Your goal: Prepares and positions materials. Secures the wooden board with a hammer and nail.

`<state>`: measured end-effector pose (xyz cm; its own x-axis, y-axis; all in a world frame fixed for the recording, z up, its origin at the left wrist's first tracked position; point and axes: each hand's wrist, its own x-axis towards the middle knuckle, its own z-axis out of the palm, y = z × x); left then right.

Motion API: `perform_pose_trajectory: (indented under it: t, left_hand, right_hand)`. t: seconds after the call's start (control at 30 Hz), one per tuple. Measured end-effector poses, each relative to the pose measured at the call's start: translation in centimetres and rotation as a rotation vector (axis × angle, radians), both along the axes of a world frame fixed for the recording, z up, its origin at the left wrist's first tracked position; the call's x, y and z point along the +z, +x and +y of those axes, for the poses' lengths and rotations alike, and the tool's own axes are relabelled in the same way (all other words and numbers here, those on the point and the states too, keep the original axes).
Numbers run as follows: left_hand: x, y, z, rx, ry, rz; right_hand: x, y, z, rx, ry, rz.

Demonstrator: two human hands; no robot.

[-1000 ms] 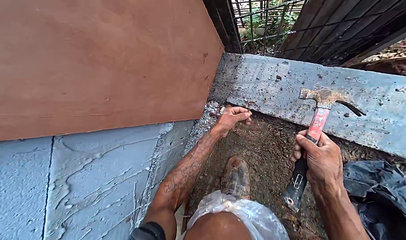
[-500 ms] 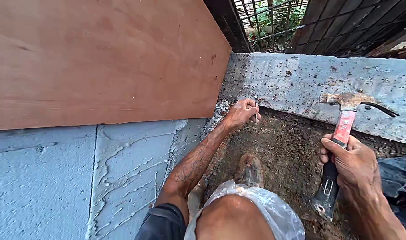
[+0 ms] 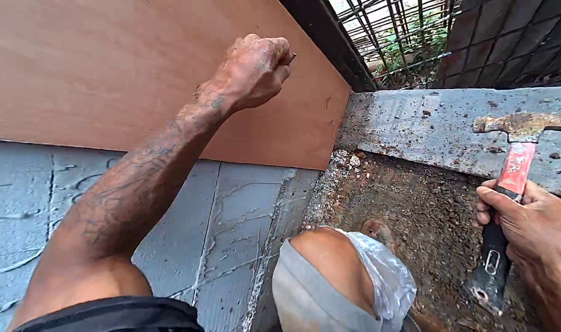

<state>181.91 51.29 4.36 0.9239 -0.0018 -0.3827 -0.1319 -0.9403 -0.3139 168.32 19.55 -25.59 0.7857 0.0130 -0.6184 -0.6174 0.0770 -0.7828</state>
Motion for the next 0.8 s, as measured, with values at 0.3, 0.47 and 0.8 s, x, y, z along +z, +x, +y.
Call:
perform_pose_trajectory:
  t: [0.3, 0.47, 0.8]
  left_hand:
    - [2.1, -2.9, 5.0, -0.230, 0.300, -0.081]
    - [0.6, -3.0, 8.2, -0.380, 0.395, -0.034]
    - [1.0, -3.6, 7.6, -0.305, 0.413, -0.028]
  right_hand:
    - [0.0, 1.3, 0.9, 0.117, 0.046, -0.017]
    - [-0.4, 1.7, 1.8, 0.228, 0.002, -0.030]
    - [0.3, -0.1, 0.6, 0.495, -0.166, -0.104]
